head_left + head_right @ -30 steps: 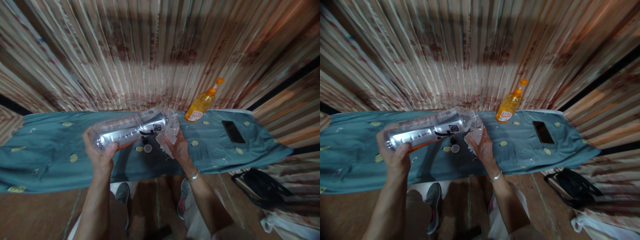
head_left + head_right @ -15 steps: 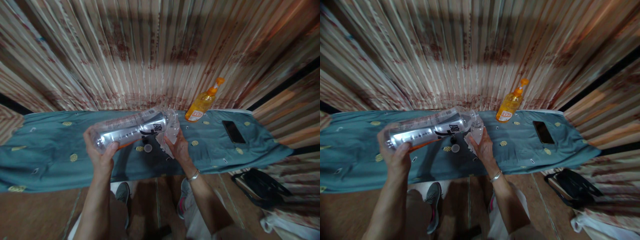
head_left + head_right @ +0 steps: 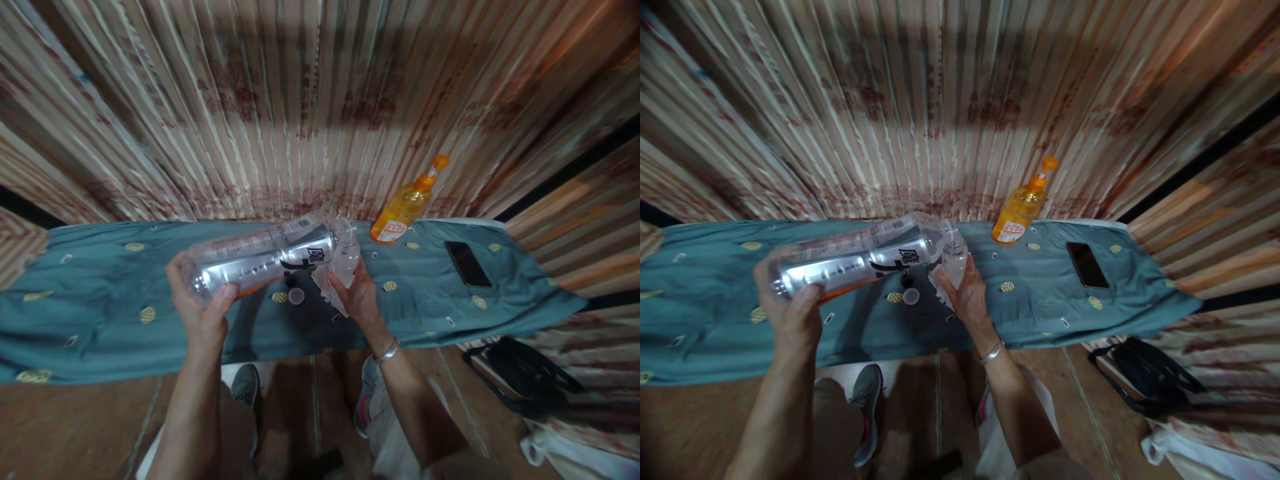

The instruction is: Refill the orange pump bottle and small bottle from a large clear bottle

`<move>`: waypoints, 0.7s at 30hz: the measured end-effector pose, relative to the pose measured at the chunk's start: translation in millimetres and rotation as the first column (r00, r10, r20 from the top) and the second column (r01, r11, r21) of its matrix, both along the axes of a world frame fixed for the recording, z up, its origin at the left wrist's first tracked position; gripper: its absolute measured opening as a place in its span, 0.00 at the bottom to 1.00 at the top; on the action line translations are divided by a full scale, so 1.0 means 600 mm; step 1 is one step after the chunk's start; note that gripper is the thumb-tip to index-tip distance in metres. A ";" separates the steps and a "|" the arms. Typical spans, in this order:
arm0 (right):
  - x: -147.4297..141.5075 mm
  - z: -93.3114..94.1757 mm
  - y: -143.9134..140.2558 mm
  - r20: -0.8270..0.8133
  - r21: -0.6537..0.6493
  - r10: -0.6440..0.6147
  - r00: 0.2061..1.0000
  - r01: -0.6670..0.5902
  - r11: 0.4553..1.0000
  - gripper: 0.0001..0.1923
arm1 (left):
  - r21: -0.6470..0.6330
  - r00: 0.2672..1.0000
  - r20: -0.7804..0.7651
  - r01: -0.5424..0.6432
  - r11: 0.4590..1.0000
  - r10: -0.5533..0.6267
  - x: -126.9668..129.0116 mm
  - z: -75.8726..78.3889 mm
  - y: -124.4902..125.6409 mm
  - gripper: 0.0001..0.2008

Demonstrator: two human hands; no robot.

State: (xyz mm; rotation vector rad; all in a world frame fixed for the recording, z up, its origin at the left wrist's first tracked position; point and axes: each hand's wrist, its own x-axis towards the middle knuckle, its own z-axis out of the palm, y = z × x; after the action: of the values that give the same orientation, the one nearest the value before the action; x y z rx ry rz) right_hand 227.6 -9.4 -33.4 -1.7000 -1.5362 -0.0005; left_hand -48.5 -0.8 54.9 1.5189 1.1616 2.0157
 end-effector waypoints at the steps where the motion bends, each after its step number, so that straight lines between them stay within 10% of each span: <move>1: 0.000 0.000 0.000 0.002 -0.001 -0.004 1.000 0.004 1.000 0.44 | 0.000 1.000 0.007 0.004 1.000 -0.004 0.000 0.000 0.000 0.35; 21: 0.002 -0.017 0.001 0.045 0.048 -0.001 0.999 -0.001 0.999 0.42 | -0.013 1.000 -0.008 0.003 1.000 -0.003 0.003 0.005 -0.002 0.35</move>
State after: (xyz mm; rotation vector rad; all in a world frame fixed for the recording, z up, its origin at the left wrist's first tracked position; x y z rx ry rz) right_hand 228.5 -8.8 -43.6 -1.6731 -1.5572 -0.0757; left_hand -46.4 -2.2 58.2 1.5235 1.1728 1.9981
